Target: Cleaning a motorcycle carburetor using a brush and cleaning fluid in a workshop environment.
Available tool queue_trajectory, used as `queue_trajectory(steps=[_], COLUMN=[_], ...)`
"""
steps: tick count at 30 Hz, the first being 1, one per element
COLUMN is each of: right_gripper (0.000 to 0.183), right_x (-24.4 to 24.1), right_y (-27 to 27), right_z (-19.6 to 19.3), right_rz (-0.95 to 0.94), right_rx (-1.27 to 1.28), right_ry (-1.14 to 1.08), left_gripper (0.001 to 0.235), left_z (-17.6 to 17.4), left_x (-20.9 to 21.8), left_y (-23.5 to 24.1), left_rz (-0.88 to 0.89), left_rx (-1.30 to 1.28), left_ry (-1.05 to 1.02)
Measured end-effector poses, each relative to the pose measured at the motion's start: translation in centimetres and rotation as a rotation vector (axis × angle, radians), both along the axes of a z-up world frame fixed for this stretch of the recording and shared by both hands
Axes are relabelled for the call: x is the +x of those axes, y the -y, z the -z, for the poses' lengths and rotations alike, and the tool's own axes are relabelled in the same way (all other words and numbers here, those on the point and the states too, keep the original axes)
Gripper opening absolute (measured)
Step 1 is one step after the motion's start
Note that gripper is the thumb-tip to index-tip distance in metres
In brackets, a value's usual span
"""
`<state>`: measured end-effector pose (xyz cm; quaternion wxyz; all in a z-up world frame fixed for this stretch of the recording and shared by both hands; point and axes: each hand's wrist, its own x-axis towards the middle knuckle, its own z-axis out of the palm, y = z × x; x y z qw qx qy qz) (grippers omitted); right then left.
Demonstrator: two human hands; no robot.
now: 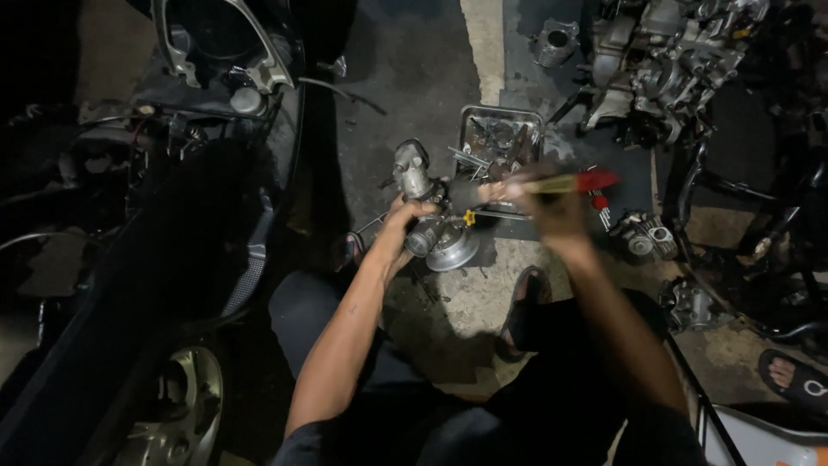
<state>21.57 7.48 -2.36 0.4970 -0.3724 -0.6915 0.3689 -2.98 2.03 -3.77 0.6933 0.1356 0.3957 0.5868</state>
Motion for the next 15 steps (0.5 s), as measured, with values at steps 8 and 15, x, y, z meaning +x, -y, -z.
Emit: queue_trajectory(steps=[8, 15], right_gripper=[0.021, 0.025], right_x=[-0.2, -2.0], right_y=[0.3, 1.0], right_z=[1.0, -3.4], right_rz=[0.049, 0.235], right_rx=[-0.036, -0.102], right_ry=[-0.064, 0.017], left_gripper=[0.058, 0.063], left_z=[0.0, -1.7], left_x=[-0.1, 0.6], left_y=[0.4, 0.3], left_rz=[0.031, -0.013], left_rx=[-0.046, -0.069], left_ry=[-0.005, 0.054])
